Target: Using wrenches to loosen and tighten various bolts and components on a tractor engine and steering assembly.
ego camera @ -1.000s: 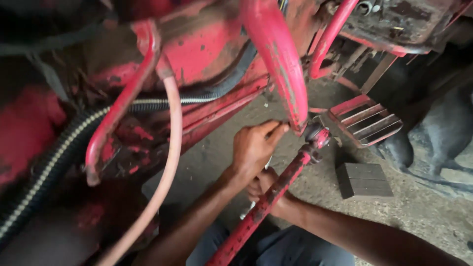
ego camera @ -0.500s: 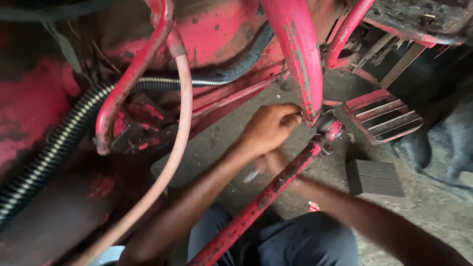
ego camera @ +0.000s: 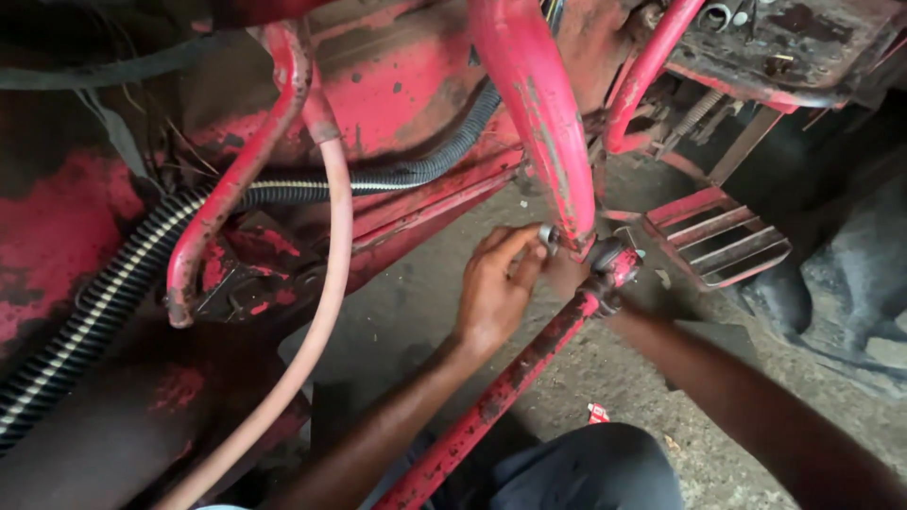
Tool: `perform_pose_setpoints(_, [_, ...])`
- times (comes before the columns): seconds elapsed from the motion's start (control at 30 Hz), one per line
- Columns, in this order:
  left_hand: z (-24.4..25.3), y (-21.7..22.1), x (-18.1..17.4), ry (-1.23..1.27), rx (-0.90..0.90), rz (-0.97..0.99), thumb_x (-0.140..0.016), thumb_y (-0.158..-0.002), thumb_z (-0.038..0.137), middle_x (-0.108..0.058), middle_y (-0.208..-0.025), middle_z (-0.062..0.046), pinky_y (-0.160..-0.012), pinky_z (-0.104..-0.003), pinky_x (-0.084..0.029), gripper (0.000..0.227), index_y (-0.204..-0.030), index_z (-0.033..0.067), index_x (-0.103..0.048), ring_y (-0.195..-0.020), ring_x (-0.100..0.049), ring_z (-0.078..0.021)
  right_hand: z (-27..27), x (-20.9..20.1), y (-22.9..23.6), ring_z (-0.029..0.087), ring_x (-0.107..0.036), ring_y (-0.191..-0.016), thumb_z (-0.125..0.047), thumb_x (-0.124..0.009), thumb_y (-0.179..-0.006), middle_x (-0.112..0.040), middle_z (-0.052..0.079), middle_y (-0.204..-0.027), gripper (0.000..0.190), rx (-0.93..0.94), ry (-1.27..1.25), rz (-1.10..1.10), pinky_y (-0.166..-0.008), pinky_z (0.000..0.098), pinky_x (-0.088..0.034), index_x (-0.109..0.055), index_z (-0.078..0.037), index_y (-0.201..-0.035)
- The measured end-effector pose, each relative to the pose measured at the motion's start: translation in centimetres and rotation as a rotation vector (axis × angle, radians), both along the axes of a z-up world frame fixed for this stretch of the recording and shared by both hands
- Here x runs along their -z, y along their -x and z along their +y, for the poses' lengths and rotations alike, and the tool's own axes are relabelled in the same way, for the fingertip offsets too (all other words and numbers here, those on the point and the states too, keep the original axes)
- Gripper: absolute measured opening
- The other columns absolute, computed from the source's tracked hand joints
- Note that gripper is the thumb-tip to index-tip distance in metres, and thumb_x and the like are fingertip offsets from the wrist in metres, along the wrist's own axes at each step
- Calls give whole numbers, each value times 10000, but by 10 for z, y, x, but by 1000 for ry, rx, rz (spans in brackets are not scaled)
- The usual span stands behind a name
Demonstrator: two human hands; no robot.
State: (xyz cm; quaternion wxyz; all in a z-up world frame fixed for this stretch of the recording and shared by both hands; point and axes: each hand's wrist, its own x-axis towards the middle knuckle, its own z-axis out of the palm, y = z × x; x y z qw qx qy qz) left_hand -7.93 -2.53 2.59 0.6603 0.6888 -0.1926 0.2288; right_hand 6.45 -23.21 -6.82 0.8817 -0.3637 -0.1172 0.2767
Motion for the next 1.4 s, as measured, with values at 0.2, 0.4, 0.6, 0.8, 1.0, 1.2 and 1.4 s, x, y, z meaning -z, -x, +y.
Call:
perform_pose_setpoints(0.2, [0, -13, -5, -118, -77, -90, -645, -960, 123, -703, -1031, -134, -798, -376, -555, 171, -1092, 45, -721, -924, -706, -298, 86, 3, 95, 83, -634, -797, -331, -516, -1010, -620, -71, -848, 205, 113, 98, -15, -699, 271, -546, -595, -143, -995])
perform_pose_setpoints(0.4, [1, -35, -18, -259, 13, -48, -638, -928, 156, -750, -965, -151, -782, -421, -569, 173, -1037, 71, -742, -919, -749, -329, 136, -29, 142, 73, -663, -849, -334, -517, -957, -660, -73, -907, 221, 201, 196, -12, -725, 264, -571, -595, -148, -1047])
perform_pose_setpoints(0.6, [13, -30, -33, -454, 140, 11, -638, -906, 240, -768, -1025, -153, -820, -435, -562, 252, -1092, 121, -761, -952, -744, -332, 82, 45, 81, 101, -625, -917, -359, -541, -1075, -655, -14, -1015, 279, 225, 199, -195, -752, 268, -512, -593, -97, -1156])
perform_pose_setpoints(0.8, [14, 2, -45, -326, 441, -29, -709, -906, 386, -729, -1158, -169, -998, -425, -524, 449, -1188, 39, -664, -1125, -703, -302, -24, -4, 16, 167, -582, -1121, -258, -567, -1085, -619, 86, -1189, 326, 545, 839, -1339, -938, 299, -482, -578, -2, -1288])
perform_pose_setpoints(1.0, [-7, 10, -24, -262, 156, -22, -691, -932, 456, -626, -1302, -194, -1071, -455, -454, 590, -1313, 22, -568, -1256, -603, -352, -7, 22, -24, 150, -507, -953, -133, -658, -1105, -509, 45, -1008, 144, 296, 485, -796, -808, 315, -447, -595, -4, -1105])
perform_pose_setpoints(1.2, [-15, 7, -16, -265, 27, -8, -693, -922, 430, -632, -1265, -201, -1032, -477, -468, 555, -1275, 18, -574, -1209, -612, -379, 9, 22, -16, 147, -587, -1071, -174, -674, -1000, -607, 28, -1138, 268, 695, 838, -1185, -924, 310, -522, -581, -57, -1221])
perform_pose_setpoints(1.4, [-15, 3, -5, -285, -60, -50, -709, -917, 375, -629, -1268, -214, -1023, -481, -464, 536, -1285, 7, -584, -1182, -612, -387, 95, 59, 34, 171, -531, -1094, -420, -585, -1116, -586, 35, -1162, 388, 419, -554, -467, -986, 331, -454, -568, -72, -1287])
